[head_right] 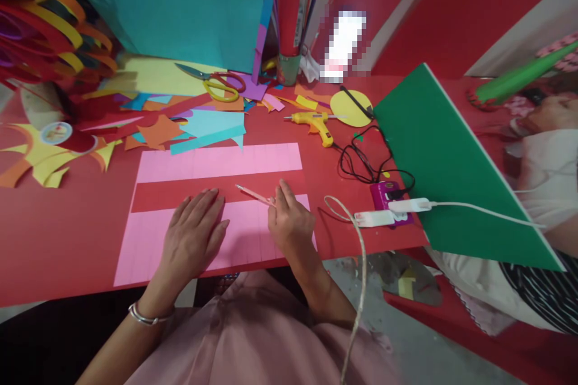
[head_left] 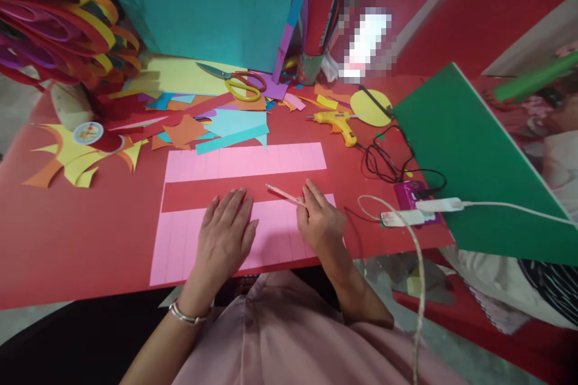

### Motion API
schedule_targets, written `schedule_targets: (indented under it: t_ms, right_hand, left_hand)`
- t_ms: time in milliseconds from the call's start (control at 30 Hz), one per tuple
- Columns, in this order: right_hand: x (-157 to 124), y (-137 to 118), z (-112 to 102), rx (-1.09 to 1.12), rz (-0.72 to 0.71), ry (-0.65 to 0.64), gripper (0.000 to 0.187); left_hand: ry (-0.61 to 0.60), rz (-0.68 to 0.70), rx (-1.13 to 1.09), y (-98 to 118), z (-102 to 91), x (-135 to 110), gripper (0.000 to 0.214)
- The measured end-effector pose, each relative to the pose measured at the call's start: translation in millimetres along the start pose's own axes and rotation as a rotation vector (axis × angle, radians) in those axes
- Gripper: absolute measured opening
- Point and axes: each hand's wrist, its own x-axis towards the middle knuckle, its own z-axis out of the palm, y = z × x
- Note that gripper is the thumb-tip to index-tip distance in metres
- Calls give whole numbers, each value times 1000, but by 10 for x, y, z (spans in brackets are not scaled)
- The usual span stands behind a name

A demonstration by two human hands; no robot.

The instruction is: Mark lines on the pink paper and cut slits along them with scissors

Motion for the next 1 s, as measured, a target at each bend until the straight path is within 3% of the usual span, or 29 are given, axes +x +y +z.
schedule_targets:
  t_ms: [500,1000]
  right_hand:
    - [-3,6,-34,-30,-40,25,33]
    - [22,43,-10,-62,-113,152,28]
  left_hand:
    - [-20,-36,-8,11,6,-8,48]
    - [-96,-91,1,69,-81,10,45]
